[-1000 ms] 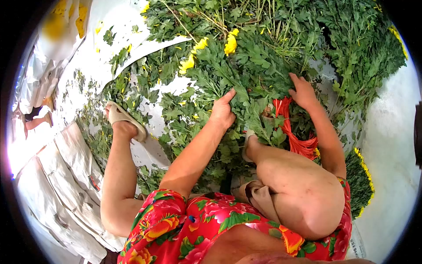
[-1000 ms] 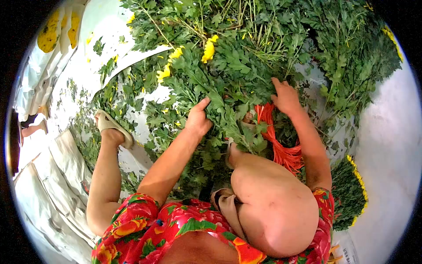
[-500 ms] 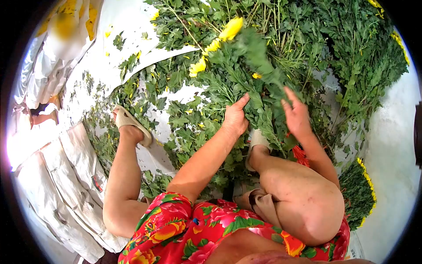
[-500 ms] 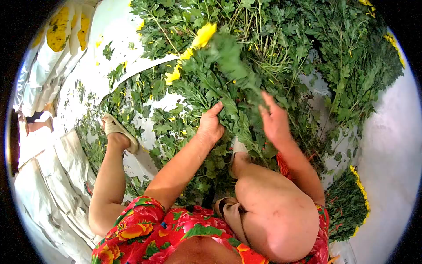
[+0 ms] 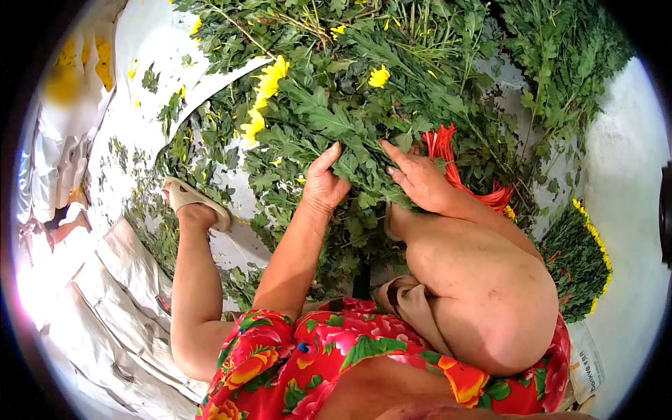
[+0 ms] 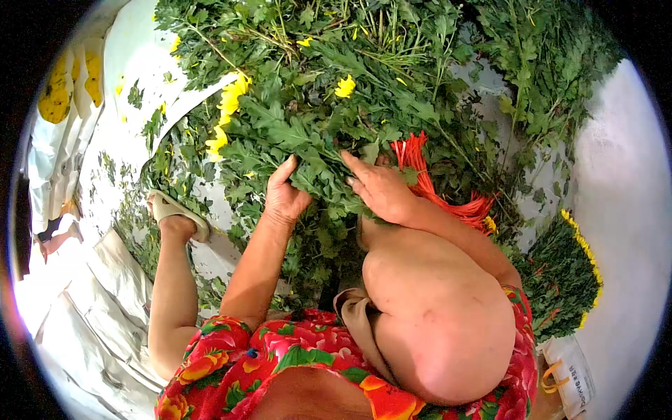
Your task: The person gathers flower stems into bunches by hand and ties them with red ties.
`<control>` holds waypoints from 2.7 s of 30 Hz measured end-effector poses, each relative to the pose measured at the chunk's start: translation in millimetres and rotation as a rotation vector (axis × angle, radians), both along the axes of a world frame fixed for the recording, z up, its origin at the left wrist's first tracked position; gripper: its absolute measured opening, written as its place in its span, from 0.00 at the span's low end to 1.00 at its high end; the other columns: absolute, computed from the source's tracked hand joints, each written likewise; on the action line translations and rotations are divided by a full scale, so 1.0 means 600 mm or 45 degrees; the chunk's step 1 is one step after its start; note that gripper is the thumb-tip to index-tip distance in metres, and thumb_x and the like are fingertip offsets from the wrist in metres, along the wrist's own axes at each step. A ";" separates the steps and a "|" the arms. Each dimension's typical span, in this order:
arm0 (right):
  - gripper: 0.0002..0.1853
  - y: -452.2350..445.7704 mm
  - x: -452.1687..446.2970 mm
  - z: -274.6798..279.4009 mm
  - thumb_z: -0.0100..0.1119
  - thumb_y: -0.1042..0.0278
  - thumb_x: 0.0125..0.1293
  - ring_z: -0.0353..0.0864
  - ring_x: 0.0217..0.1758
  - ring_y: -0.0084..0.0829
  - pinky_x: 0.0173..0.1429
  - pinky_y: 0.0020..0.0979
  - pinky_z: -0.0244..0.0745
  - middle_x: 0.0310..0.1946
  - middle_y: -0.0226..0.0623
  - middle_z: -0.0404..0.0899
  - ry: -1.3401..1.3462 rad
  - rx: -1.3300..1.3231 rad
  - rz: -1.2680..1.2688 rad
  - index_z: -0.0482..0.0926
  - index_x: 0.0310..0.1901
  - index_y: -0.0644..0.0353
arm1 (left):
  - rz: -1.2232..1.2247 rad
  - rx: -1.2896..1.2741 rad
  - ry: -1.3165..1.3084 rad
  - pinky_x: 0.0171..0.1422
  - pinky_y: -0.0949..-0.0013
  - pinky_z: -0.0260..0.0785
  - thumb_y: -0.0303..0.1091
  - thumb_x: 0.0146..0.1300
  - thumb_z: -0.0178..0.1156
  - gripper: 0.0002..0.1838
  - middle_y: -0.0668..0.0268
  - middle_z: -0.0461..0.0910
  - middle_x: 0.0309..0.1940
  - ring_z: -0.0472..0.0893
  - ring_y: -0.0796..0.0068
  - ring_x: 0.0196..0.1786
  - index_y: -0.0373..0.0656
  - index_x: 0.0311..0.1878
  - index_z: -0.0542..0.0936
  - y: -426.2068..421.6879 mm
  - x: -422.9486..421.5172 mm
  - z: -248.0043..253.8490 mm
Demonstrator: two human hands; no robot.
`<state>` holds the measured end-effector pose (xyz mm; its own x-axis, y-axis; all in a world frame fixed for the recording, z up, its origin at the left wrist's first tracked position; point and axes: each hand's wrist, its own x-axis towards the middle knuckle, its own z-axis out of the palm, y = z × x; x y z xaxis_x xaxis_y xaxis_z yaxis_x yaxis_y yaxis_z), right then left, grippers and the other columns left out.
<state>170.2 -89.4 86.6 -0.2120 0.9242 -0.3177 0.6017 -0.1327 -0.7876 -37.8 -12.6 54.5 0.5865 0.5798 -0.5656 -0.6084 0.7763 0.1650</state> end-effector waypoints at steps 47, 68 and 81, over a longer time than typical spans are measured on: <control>0.17 0.240 0.251 -0.107 0.66 0.64 0.62 0.78 0.49 0.45 0.54 0.48 0.69 0.40 0.41 0.83 -0.983 0.314 -0.253 0.81 0.53 0.57 | -0.007 -0.031 0.254 0.66 0.53 0.69 0.39 0.64 0.61 0.23 0.58 0.80 0.57 0.79 0.57 0.57 0.38 0.60 0.75 0.034 0.064 0.003; 0.17 0.160 0.107 0.179 0.58 0.65 0.71 0.74 0.31 0.23 0.56 0.32 0.74 0.30 0.32 0.81 -0.198 0.148 -0.341 0.79 0.54 0.69 | 0.216 -0.016 0.133 0.66 0.52 0.70 0.37 0.64 0.62 0.22 0.58 0.81 0.54 0.80 0.58 0.56 0.38 0.59 0.76 0.081 -0.021 0.023; 0.22 0.055 0.002 0.015 0.58 0.76 0.67 0.80 0.38 0.55 0.45 0.41 0.75 0.40 0.57 0.80 -0.106 0.233 -0.178 0.71 0.63 0.65 | 0.278 0.001 0.091 0.66 0.51 0.71 0.37 0.63 0.63 0.23 0.57 0.81 0.55 0.81 0.57 0.56 0.39 0.59 0.76 0.096 -0.026 0.046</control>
